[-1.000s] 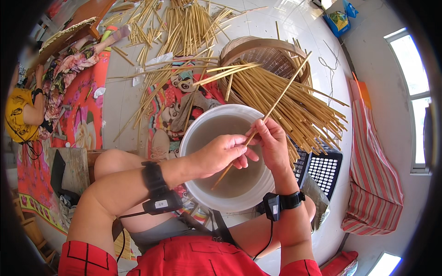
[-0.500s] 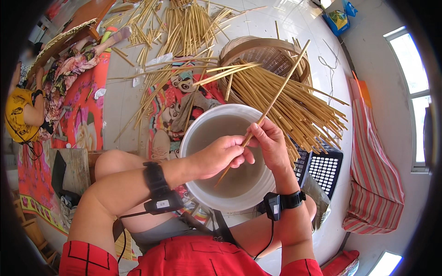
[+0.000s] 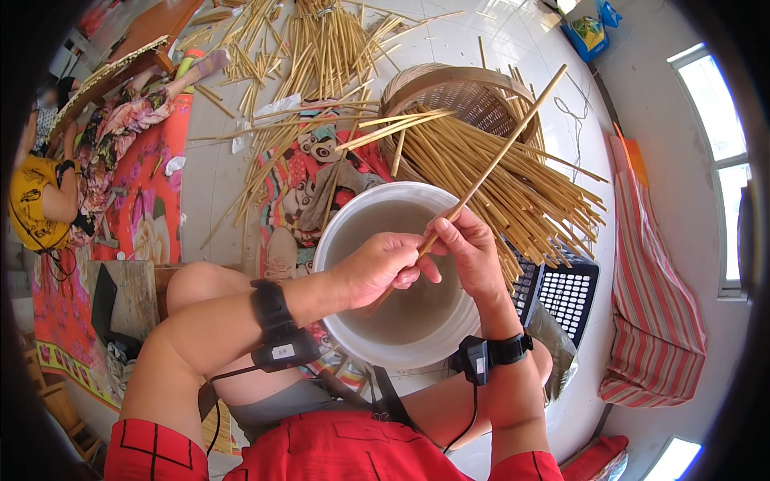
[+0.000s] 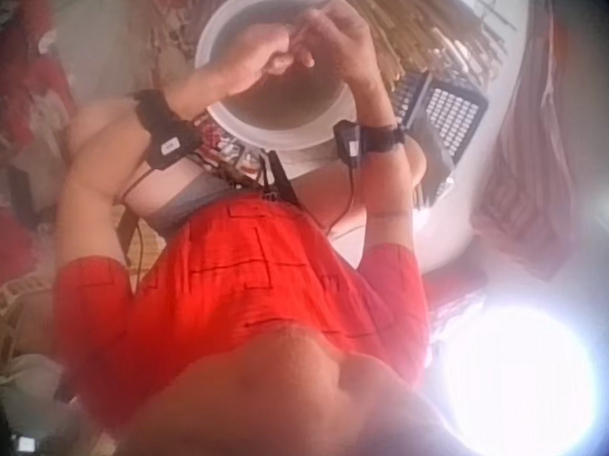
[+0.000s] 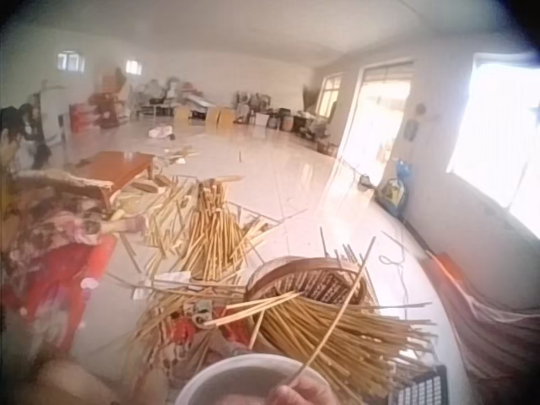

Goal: The person sits on the floor and repeatedly picks up thin bamboo sticks, dips them into a bucket of water, and peels or scrapes their surfaces with their fingers. They handle the sticks one at a time and place them into a nearby basket.

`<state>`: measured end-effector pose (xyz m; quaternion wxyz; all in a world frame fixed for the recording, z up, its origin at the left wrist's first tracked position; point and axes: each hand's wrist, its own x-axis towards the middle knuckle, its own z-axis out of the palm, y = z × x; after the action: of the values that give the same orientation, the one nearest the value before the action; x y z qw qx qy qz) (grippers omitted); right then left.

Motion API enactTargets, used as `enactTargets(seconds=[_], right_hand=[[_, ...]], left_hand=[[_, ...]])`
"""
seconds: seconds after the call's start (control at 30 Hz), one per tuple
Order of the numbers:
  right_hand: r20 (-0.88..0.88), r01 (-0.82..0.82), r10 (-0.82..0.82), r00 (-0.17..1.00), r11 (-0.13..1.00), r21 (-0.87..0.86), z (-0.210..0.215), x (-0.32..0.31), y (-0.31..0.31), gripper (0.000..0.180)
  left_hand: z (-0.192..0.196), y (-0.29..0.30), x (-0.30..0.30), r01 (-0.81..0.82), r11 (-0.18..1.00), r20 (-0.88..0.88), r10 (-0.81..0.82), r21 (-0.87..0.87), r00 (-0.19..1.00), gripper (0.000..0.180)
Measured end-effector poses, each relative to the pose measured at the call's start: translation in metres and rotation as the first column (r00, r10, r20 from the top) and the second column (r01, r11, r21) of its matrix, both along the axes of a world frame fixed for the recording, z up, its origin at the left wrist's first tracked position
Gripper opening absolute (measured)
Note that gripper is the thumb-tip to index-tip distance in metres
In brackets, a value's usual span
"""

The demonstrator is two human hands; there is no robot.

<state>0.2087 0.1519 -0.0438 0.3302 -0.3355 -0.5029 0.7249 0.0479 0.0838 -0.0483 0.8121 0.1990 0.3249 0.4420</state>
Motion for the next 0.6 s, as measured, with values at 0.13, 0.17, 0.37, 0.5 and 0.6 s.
enactTargets(seconds=[0.13, 0.17, 0.37, 0.5, 0.6], right_hand=[[-0.017, -0.077, 0.077, 0.997, 0.997, -0.020, 0.000, 0.002, 0.001, 0.012], [-0.023, -0.117, 0.117, 0.993, 0.993, -0.031, 0.000, 0.003, 0.001, 0.012], [0.305, 0.007, -0.027, 0.952, 0.998, 0.068, -0.013, 0.002, 0.004, 0.017], [0.569, 0.041, -0.120, 0.813, 0.988, 0.151, -0.035, 0.007, 0.006, 0.017], [0.664, -0.047, -0.276, 0.695, 0.904, 0.425, -0.063, 0.018, 0.007, 0.014]], left_hand=[[-0.012, -0.001, -0.007, 0.062, 0.998, -0.004, -0.062, 0.002, 0.998, 0.028], [-0.015, -0.001, -0.008, 0.075, 0.997, -0.021, -0.075, -0.002, 0.997, 0.030], [-0.049, 0.004, 0.001, 0.069, 0.988, -0.553, 0.020, 0.139, 0.833, 0.032], [-0.070, -0.001, -0.004, 0.366, 0.923, -0.958, 0.010, 0.119, 0.287, 0.041], [-0.066, -0.007, -0.007, 0.624, 0.776, -0.988, 0.010, -0.088, -0.151, 0.050]])
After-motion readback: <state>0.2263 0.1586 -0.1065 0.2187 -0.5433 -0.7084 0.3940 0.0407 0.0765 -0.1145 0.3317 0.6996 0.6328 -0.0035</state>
